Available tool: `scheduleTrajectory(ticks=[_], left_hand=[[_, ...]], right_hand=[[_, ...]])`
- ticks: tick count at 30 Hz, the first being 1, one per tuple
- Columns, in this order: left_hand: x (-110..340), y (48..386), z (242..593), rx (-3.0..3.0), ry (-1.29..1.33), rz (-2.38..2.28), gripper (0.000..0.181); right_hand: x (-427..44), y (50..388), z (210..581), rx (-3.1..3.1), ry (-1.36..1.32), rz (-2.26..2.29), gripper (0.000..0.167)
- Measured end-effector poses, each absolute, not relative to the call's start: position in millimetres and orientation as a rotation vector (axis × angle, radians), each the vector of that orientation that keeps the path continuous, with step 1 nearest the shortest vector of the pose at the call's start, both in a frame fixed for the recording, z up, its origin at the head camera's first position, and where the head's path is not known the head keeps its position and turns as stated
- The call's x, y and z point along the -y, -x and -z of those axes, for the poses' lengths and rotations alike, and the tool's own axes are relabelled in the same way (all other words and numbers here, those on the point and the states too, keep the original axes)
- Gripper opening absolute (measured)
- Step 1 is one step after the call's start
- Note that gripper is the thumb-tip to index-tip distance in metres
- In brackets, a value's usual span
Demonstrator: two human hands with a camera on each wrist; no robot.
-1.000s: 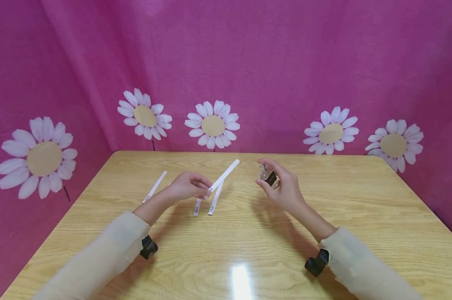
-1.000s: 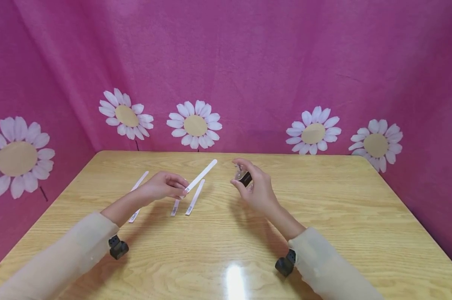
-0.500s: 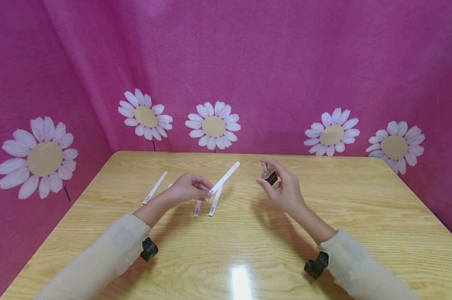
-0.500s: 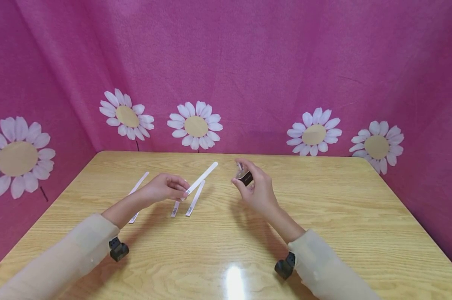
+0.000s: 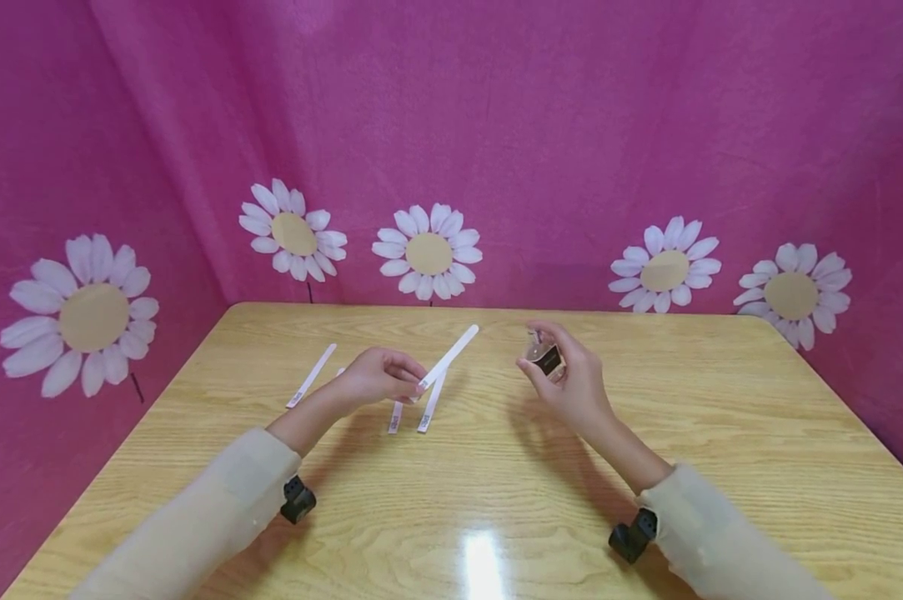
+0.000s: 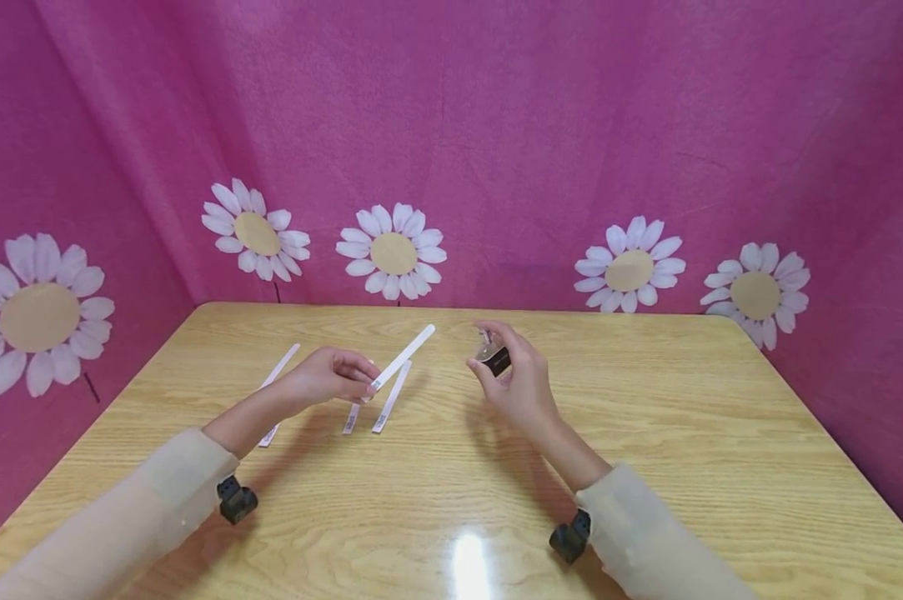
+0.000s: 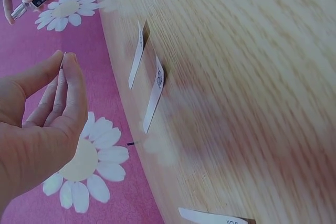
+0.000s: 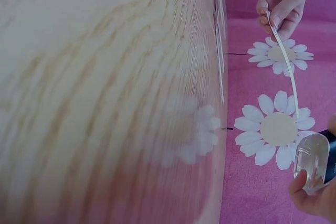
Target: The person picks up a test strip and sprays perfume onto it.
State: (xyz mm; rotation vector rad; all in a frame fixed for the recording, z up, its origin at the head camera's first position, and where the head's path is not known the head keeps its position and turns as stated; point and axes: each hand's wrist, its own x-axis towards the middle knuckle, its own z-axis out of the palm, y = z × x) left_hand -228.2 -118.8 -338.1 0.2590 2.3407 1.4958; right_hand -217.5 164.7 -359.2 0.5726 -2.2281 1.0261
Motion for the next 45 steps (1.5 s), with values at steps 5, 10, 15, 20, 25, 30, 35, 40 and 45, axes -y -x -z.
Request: scheduleTrajectory(ticks=[5,10,15,20,25,30,35,40,45], left_hand=[[124,226,341,-2.35,-0.253,-1.503,0.024],[137,225,341,-2.346,-0.249,-1.515,0.025],[150,224,342,-2.346,-0.236,-1.54,0.026],[161,220,345,-2.365,-0.188,-1.546,0.028],[169,220,351,-2.367,-0.111,-1.552,0.03],[173,225,354,-2.379,-0.002,-1.551,0.033],[175,230,355,-2.398,0.066,-1.546,0.033],[176,233,358,-2.412,0.122,-1.536,0.033],[177,235,363,-2.425,0.2,-1.517,0.032]], right_hand=[[-168,215,359,2.26,-0.552,-1.029,0.052],[-173,214,358,2.271,-0.556,-1.037,0.053],[-180,215,357,2.259,-0.562,-1.051,0.054],[-187,215,358,2.257,-0.559,-1.059,0.055],[-191,214,359,2.268,-0.546,-1.067,0.055],[-194,213,359,2.261,-0.551,-1.08,0.055],[-195,212,360,2.264,-0.547,-1.083,0.054],[-196,211,361,2.271,-0.541,-1.093,0.054],[-198,209,362,2.273,-0.533,-1.089,0.054]])
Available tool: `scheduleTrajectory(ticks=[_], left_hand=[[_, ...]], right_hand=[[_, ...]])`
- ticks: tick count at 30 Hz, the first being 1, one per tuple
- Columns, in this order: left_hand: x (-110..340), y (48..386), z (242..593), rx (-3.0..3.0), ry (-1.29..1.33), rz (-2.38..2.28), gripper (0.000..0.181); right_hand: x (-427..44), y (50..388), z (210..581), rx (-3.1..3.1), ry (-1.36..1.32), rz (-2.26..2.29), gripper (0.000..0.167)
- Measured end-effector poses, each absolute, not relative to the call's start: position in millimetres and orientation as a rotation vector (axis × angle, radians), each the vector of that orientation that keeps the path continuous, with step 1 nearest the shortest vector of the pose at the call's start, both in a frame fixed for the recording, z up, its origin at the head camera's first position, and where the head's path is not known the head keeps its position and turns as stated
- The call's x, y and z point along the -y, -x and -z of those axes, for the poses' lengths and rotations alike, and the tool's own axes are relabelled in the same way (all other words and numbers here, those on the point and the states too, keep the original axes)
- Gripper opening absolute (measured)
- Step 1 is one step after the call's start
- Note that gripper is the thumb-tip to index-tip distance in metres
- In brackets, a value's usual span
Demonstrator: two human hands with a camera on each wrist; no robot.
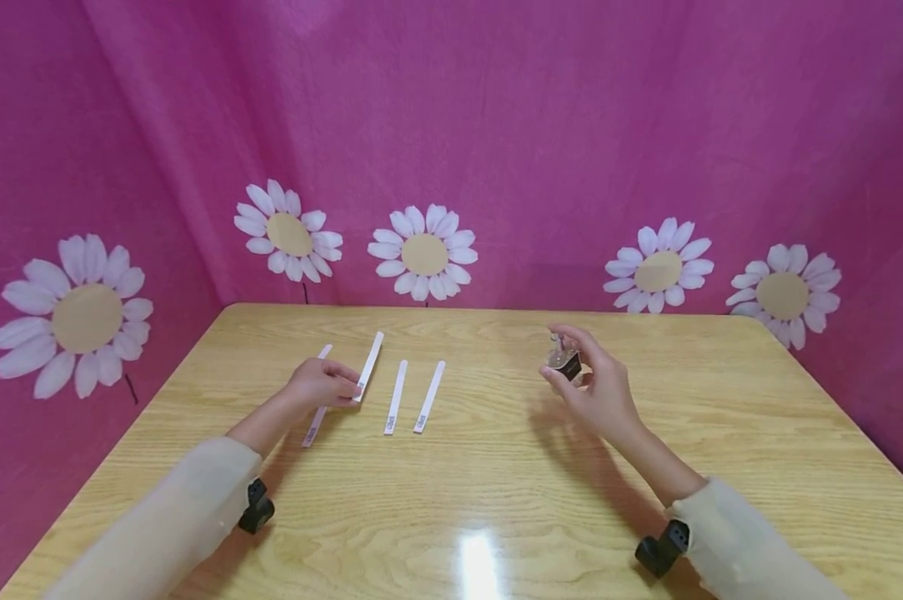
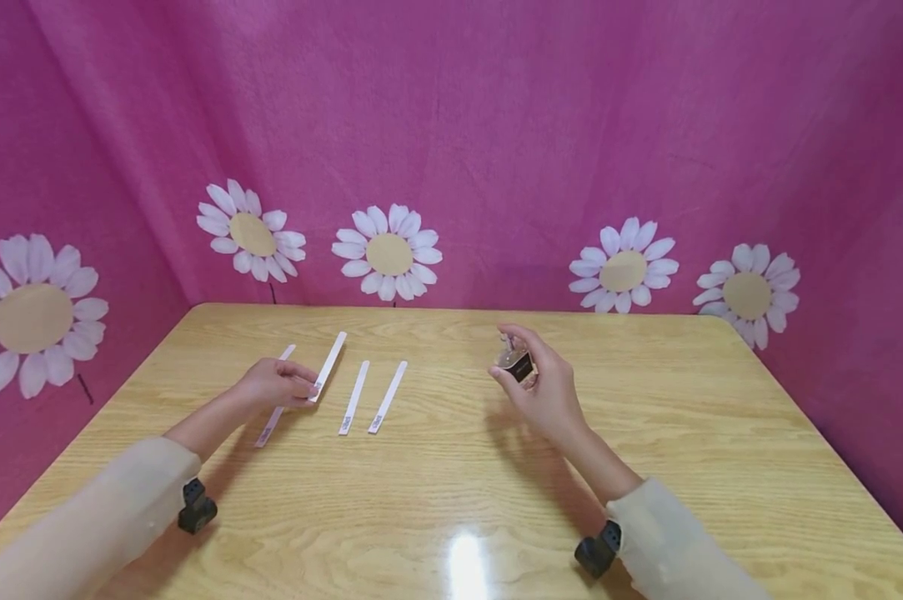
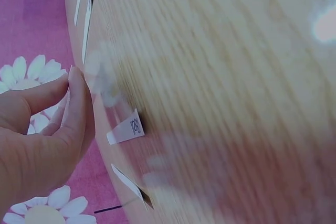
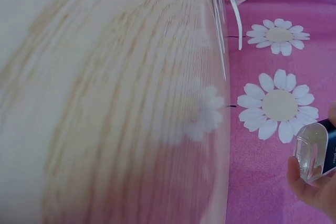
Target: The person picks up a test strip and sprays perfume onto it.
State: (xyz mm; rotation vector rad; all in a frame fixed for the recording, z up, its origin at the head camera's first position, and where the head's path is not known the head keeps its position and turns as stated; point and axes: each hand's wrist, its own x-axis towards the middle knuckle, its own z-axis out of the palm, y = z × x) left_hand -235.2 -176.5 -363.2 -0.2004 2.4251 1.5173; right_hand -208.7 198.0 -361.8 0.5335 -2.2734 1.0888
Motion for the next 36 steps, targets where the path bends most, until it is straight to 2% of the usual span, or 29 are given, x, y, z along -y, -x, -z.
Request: scheduleTrajectory(ticks=[11,13,25,36], left_hand=[[173,238,372,-2.458,0.256,-1.535,0.029],[172,238,372,-2.464,0.256,-1.537,0.028],[176,236,370,-2.659,0.232,-1.357,0.022],[169,231,371,-2.816,-0.009,-1.234,0.024]], right_hand=[[-197,205,365,2.253,-0.532,-1.107,0.056],[-192,199,357,2.247,-0.532,-1.1,0.055],[-200,206,362,2.252,-0.553,-1.106,0.056],[-202,207,364,2.267,-0.54,-1.102,0.057]])
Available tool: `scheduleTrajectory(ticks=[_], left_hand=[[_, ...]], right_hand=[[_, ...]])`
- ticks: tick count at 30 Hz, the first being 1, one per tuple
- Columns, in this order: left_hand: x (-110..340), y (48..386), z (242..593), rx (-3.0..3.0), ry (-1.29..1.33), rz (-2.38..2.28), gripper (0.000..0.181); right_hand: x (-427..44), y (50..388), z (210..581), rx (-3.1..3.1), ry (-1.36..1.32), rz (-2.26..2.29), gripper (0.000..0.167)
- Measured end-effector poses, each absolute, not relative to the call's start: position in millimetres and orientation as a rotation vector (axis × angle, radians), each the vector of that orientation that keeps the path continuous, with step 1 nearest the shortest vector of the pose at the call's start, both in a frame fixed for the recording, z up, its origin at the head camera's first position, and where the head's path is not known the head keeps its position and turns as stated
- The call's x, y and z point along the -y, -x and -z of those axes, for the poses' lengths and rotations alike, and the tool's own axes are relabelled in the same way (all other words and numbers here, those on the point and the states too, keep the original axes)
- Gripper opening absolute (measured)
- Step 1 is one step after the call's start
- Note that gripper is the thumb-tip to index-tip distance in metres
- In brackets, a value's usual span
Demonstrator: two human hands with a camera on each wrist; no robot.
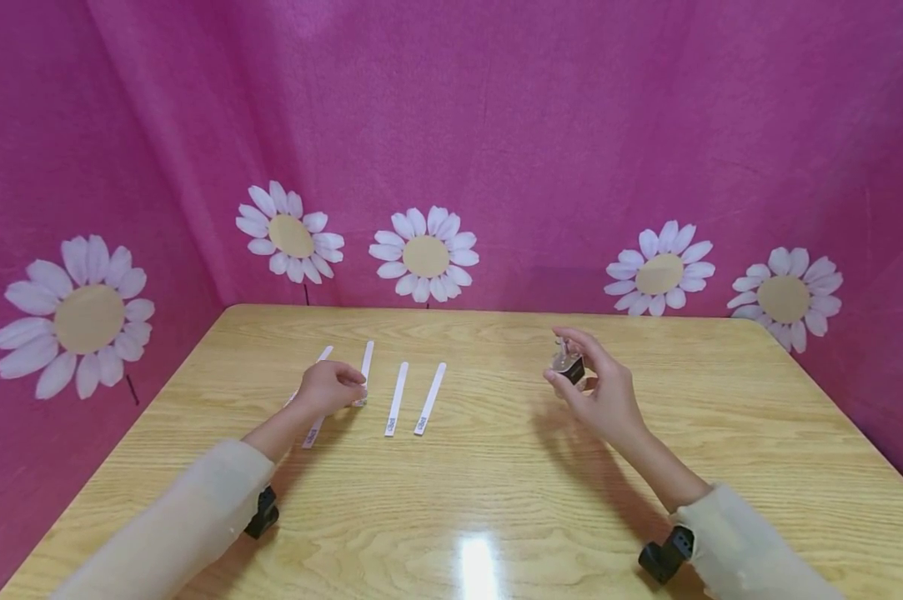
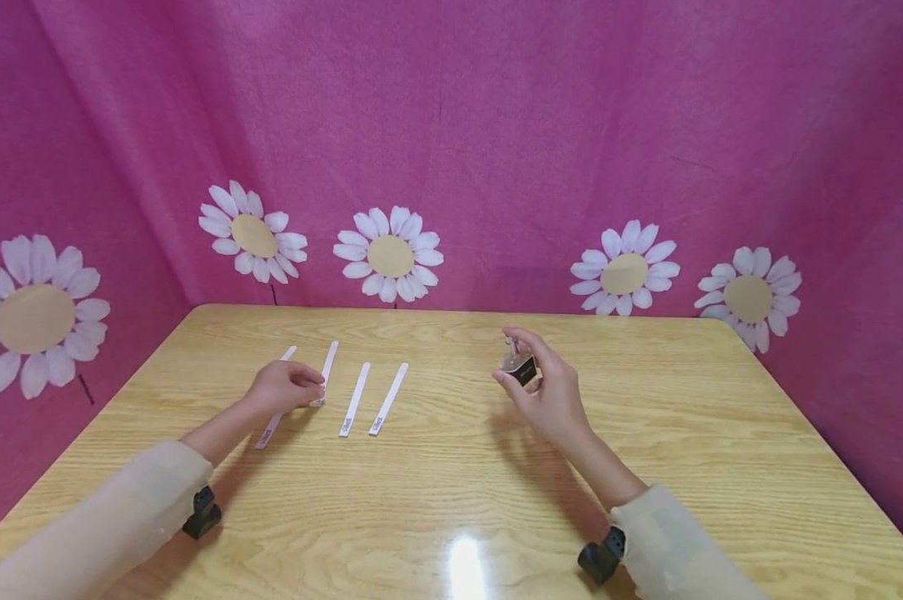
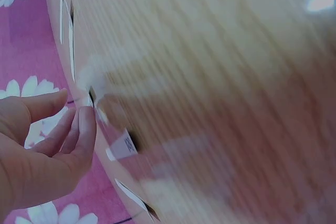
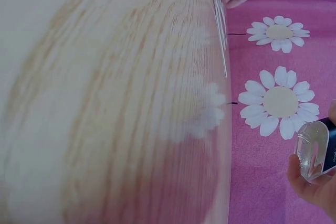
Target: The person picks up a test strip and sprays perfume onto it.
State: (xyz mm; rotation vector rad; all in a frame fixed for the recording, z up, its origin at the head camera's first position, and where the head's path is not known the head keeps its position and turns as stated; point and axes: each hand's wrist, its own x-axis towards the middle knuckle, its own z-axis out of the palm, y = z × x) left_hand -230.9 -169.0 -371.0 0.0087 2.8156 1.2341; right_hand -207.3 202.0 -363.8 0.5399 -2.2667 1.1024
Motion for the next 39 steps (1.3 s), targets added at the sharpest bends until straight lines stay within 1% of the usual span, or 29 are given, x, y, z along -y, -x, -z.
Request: scheduleTrajectory(ticks=[6,10,16,19,22,23,26,30,34,39], left_hand=[[158,227,373,-2.871,-0.216,-1.21,0.019],[152,226,377,-2.884,-0.316,-1.169,0.019],[142,219,380,-2.901,-0.435,-1.073,0.028],[138,215,380,-2.905,-0.45,-1.05,0.035],[136,214,381,-2.915,-0.451,-1.052,0.035],[138,216,386,-2.93,-0.489,-1.062,0.035],[139,214,386,-2.934,-0.488,-1.067,0.032],[137,208,379,-2.912,-0.411,-1.064,0.03],[138,205,376,-2.926,-0.399,-1.041,0.028],[144,205,378,-2.928,-0.38,-1.055,0.021]], right_hand=[[-204,206,364,2.267,-0.537,-1.123,0.057],[-204,206,364,2.258,-0.539,-1.135,0.058],[-205,206,364,2.253,-0.545,-1.119,0.057],[-205,205,364,2.251,-0.537,-1.117,0.057],[-205,204,365,2.25,-0.534,-1.119,0.059],[-205,203,366,2.253,-0.532,-1.122,0.059],[-206,202,367,2.265,-0.525,-1.125,0.059],[-209,201,369,2.285,-0.507,-1.122,0.057],[-211,201,371,2.288,-0.505,-1.13,0.056],[-213,199,371,2.288,-0.506,-1.141,0.057]])
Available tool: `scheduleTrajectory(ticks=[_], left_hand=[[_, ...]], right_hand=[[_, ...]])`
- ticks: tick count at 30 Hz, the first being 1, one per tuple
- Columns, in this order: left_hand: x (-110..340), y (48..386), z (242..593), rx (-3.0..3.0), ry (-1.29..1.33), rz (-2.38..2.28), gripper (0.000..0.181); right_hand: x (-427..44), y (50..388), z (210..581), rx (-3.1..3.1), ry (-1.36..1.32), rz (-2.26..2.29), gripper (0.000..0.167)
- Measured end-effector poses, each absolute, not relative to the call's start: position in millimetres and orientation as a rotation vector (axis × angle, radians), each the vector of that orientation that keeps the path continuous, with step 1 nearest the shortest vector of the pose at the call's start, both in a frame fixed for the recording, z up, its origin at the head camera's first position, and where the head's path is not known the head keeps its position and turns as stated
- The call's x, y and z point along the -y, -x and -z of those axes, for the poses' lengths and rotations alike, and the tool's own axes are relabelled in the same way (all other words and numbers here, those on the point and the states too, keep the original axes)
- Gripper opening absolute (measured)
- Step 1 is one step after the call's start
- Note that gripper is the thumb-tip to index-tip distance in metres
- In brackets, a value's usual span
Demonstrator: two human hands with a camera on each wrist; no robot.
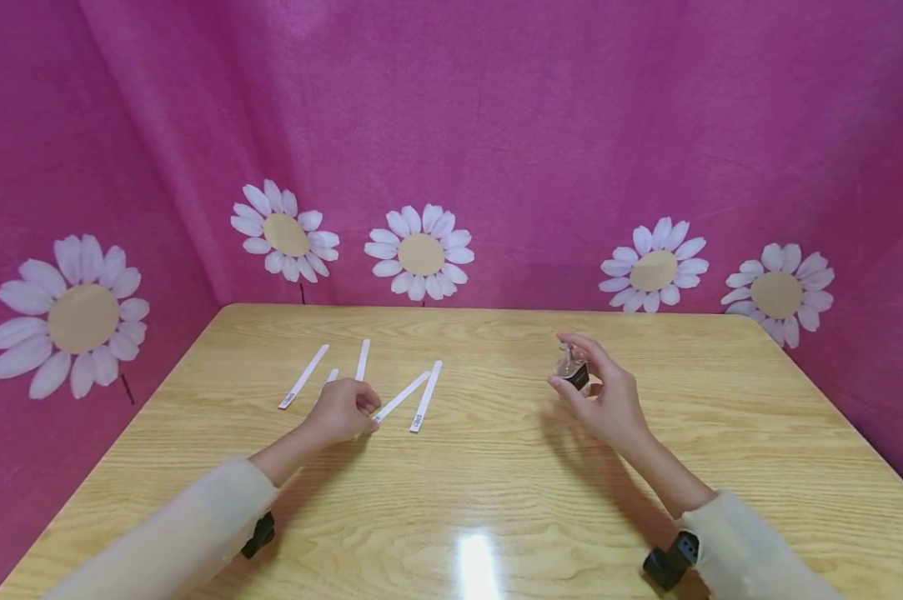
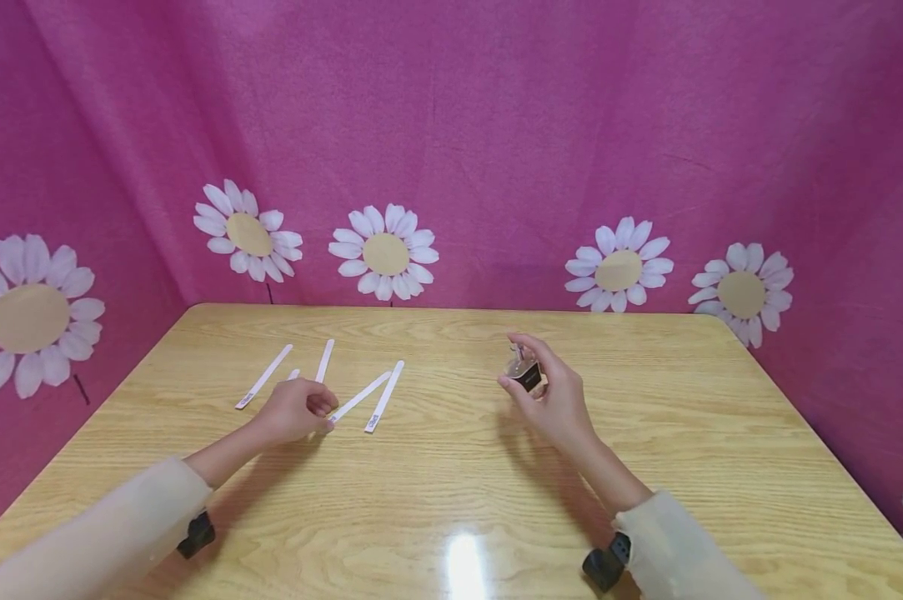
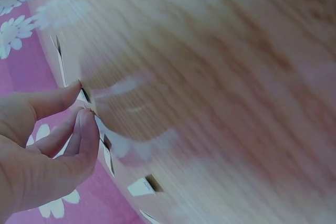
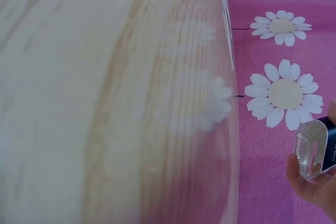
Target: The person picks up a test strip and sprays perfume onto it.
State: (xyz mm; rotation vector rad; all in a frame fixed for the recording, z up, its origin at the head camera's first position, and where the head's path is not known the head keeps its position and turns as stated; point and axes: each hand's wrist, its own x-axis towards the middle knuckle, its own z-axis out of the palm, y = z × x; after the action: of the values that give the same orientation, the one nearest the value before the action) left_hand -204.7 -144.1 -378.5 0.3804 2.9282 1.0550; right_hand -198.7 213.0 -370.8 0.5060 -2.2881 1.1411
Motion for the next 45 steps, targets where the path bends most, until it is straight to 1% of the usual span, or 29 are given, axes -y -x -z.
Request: scheduleTrajectory(ticks=[5,17,23,29,33,40,45], left_hand=[[151,202,377,-2.91,-0.368,-1.094,0.019],[160,200,376,-2.82,-0.311,-1.128,0.024],[161,199,376,-2.797,-0.311,-1.145,0.021],[165,199,376,-2.704,-0.3,-1.194,0.019],[167,200,377,-2.617,-0.276,-1.262,0.021],[163,202,376,-2.412,-0.142,-1.446,0.027],[157,203,376,-2.348,-0.129,-1.497,0.029]], right_hand=[[-214,198,369,2.304,-0.49,-1.131,0.058],[-214,198,371,2.308,-0.494,-1.123,0.059],[-214,199,375,2.314,-0.504,-1.113,0.06],[-212,198,375,2.307,-0.52,-1.132,0.058],[-211,200,377,2.318,-0.525,-1.119,0.057],[-206,203,381,2.311,-0.545,-1.124,0.059],[-201,204,378,2.324,-0.558,-1.121,0.057]])
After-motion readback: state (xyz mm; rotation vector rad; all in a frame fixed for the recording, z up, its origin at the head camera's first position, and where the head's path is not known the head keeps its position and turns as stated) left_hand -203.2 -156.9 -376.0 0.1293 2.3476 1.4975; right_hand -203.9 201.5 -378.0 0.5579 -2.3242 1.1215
